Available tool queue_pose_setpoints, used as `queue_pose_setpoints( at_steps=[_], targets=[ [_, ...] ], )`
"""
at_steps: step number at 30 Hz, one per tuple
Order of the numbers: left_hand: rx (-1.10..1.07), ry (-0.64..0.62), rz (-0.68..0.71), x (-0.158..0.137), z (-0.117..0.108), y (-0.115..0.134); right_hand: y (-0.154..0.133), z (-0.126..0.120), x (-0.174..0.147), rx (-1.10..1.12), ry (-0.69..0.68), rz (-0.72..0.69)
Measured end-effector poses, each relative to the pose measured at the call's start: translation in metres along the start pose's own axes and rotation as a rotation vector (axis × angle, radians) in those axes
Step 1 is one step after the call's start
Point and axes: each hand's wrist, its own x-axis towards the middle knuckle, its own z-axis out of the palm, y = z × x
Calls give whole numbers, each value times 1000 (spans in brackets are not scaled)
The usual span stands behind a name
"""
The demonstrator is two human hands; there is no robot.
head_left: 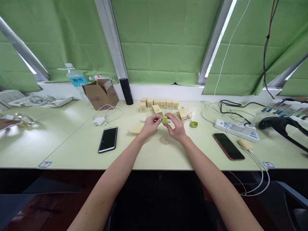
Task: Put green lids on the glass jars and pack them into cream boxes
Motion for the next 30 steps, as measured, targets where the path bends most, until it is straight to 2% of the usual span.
queue_pose_setpoints(
  at_steps=[13, 22, 25, 27, 30],
  targets=[
    [-18, -19, 0, 1, -1, -1, 1, 1, -1, 48, -3, 6],
    [-208, 91, -48, 4, -5, -8, -3, 3, 1, 77, 27, 75],
    [-372, 34, -110, 2, -5, -5, -2, 3, 0, 99, 76, 91],
    [-457, -50, -156, -1, -3, -1, -2, 3, 0, 99, 97, 88],
    [-530, -198, -199, -5, 0, 5, -3, 3, 0, 55, 56, 27]
  ],
)
